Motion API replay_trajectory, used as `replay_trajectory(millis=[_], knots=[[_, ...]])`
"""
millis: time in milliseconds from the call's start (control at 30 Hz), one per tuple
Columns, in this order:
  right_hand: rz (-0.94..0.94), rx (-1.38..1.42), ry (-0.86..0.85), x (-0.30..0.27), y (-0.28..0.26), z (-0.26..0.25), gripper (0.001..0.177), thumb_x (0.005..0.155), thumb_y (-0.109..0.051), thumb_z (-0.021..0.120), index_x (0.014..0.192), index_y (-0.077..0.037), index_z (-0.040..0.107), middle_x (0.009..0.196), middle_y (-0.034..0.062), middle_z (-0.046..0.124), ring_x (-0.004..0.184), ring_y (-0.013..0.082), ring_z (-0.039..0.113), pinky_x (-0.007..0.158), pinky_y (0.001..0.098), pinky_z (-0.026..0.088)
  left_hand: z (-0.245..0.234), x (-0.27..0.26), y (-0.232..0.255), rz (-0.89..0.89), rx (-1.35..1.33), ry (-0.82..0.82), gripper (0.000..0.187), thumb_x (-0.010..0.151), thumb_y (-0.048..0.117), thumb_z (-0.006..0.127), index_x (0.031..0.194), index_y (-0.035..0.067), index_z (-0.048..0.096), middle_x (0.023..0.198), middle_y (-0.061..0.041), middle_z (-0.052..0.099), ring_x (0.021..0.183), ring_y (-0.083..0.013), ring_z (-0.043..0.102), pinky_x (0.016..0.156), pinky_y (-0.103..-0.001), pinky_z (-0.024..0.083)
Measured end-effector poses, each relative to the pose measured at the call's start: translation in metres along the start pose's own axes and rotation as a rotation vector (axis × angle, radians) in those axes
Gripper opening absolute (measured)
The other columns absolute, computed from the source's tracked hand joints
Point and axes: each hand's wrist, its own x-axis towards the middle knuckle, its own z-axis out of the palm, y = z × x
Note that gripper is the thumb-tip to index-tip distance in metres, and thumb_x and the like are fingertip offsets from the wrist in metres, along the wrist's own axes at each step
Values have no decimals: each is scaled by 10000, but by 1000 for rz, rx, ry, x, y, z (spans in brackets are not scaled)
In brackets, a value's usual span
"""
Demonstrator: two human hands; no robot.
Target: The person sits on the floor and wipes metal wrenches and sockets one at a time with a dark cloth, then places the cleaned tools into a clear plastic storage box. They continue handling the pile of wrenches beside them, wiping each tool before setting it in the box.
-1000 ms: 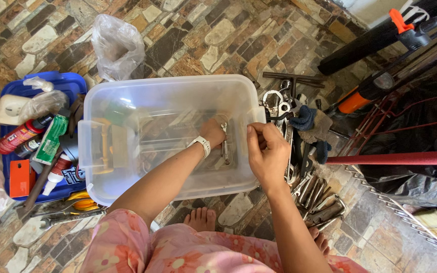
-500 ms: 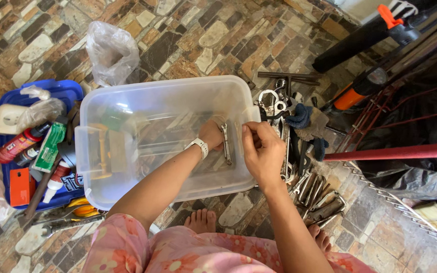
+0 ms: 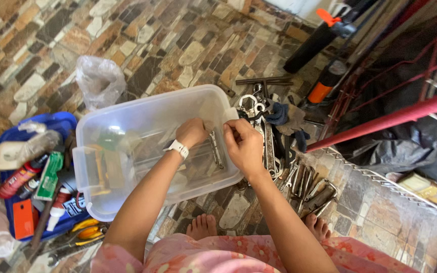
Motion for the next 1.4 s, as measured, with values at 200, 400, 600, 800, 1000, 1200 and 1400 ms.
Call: replay_trajectory(millis=[200, 400, 600, 800, 1000, 1200, 1400], knots=[[-28, 90, 41, -7, 18, 4, 88, 945, -69, 682, 960, 9, 720, 809, 75, 691, 615, 115, 628, 562, 259, 493, -42, -85, 57, 309, -60, 275, 215, 955, 193, 617, 1100, 51, 687, 1033, -165, 732, 962, -389, 695, 820, -504, 541], [347, 777, 158, -13, 70, -12, 138, 1008, -96, 621, 1019, -4, 723, 827, -10, 723, 678, 63, 619, 608, 226, 500, -14, -149, 94, 732, -34, 620, 373, 980, 163, 615, 1312, -7, 590, 1282, -183, 609, 1177, -339, 556, 996, -493, 409], [651, 98, 182, -60, 168, -84, 175, 926, -154, 654, 1003, -29, 750, 823, 78, 763, 662, 135, 701, 584, 302, 544, 14, -143, 86, 981, 43, 520, 342, 973, 224, 648, 1229, -2, 631, 1230, -159, 648, 1242, -311, 542, 1067, -485, 391], [984, -411, -79, -112, 239, -126, 238, 844, -258, 684, 975, -106, 811, 898, 202, 796, 782, 317, 785, 773, 399, 606, 26, -139, 82, 985, 159, 503, 260, 966, 197, 657, 1128, -6, 673, 1145, -139, 679, 1255, -300, 559, 1092, -492, 387], [1126, -528, 13, -124, 221, -110, 433, 739, -387, 842, 1044, -92, 757, 1091, 176, 736, 1032, 346, 710, 883, 453, 558, 25, -141, 84, 978, 174, 520, 244, 972, 174, 647, 1122, -16, 678, 1129, -146, 687, 1259, -295, 564, 1104, -495, 392], [1139, -724, -12, -112, 203, -91, 388, 822, -345, 791, 1043, -30, 741, 1098, 189, 748, 1037, 369, 725, 863, 447, 583, 23, -144, 86, 967, 175, 503, 236, 971, 160, 642, 1118, -22, 676, 1114, -149, 689, 1263, -297, 560, 1101, -501, 392], [1129, -756, -7, -116, 227, -82, 283, 830, -222, 721, 1044, -36, 721, 1091, 177, 749, 1024, 360, 730, 847, 437, 585, 21, -144, 89, 968, 189, 496, 232, 963, 156, 643, 1111, -19, 675, 1098, -147, 689, 1262, -294, 559, 1101, -502, 392]])
